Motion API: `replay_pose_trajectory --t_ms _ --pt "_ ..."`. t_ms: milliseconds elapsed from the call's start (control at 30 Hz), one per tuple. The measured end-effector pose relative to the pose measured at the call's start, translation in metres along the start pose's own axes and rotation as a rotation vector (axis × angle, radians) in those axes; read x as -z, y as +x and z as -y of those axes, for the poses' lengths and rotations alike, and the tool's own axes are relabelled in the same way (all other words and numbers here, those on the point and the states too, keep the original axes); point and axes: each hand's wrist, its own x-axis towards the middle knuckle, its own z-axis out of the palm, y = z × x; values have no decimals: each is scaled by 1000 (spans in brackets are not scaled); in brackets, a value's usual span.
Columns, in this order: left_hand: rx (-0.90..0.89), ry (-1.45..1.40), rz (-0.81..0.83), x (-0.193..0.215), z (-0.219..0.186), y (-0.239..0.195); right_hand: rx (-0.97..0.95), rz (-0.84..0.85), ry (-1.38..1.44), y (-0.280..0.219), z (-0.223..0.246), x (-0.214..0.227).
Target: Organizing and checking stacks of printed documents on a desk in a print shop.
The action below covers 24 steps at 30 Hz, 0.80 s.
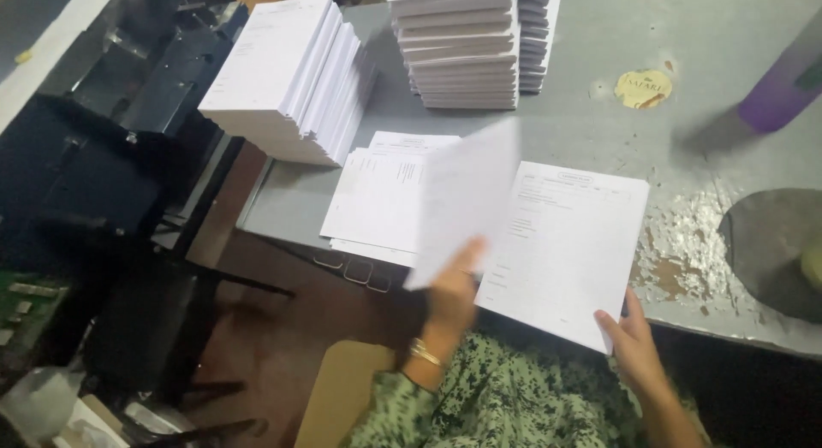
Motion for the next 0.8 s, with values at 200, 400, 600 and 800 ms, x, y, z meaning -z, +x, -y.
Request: replay_pose_trajectory --t_ms 200,400,600,800 --pt "-47 -174 364 -57 -97 -48 -82 -59 -46 -6 8 -8" --pt "-135 -272 425 -78 -94 -72 -37 -181 -280 25 -44 17" --pt "29 -503 684 -40 -54 -37 132 -36 -24 28 -51 19" --pt "837 -103 507 41 84 27 -190 -83 3 -21 38 -22"
